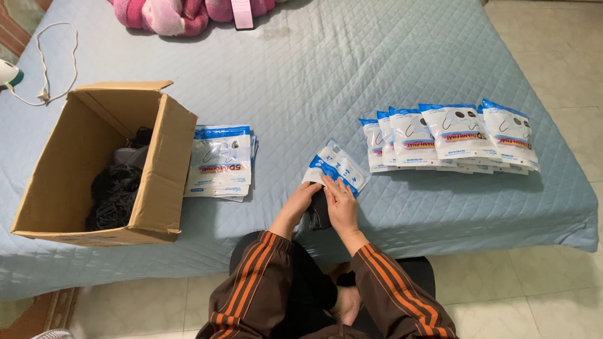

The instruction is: The person is taking individual black face masks from a cardboard box, unfolding them, and preparing them to be placed into individual plastic packaging sleeves.

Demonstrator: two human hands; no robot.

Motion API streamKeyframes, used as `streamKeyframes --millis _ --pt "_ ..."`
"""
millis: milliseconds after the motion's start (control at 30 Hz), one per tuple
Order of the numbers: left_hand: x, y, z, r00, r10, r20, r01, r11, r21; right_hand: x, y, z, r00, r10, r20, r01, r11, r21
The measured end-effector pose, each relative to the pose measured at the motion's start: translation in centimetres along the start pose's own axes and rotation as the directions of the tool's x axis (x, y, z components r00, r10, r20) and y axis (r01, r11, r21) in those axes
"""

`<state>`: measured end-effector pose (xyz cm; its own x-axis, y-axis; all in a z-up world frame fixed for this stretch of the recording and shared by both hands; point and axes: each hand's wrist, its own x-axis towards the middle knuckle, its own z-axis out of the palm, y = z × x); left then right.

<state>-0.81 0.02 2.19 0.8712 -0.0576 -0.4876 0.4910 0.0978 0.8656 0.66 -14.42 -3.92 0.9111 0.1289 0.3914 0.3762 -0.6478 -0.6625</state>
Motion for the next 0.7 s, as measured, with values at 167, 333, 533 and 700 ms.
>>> streamKeyframes --millis 167,333,533,700 --pt "-3.6 2.9 0.6 0.981 0.096 0.168 -0.066 0.982 -0.177 1.1 -0.5 -1.5 0.996 0.086 -0.033 -0.082 0.99 0.118" --pt "1.2 -2.0 0.2 0.981 0.148 0.127 -0.106 0.952 -0.289 1.3 -1.4 -1.6 0.992 0.109 -0.066 -0.098 0.984 0.152" --pt "3.1 -3.3 1.1 0.93 0.153 -0.335 -0.299 0.844 -0.445 -0.3 -4.2 0.3 0.993 -0.024 -0.119 0.037 0.993 0.108" --pt "1.8 -1.7 1.1 0.99 0.133 -0.054 -0.14 0.818 -0.558 1.0 -4.3 0.0 0.981 -0.046 -0.187 0.076 0.985 0.157"
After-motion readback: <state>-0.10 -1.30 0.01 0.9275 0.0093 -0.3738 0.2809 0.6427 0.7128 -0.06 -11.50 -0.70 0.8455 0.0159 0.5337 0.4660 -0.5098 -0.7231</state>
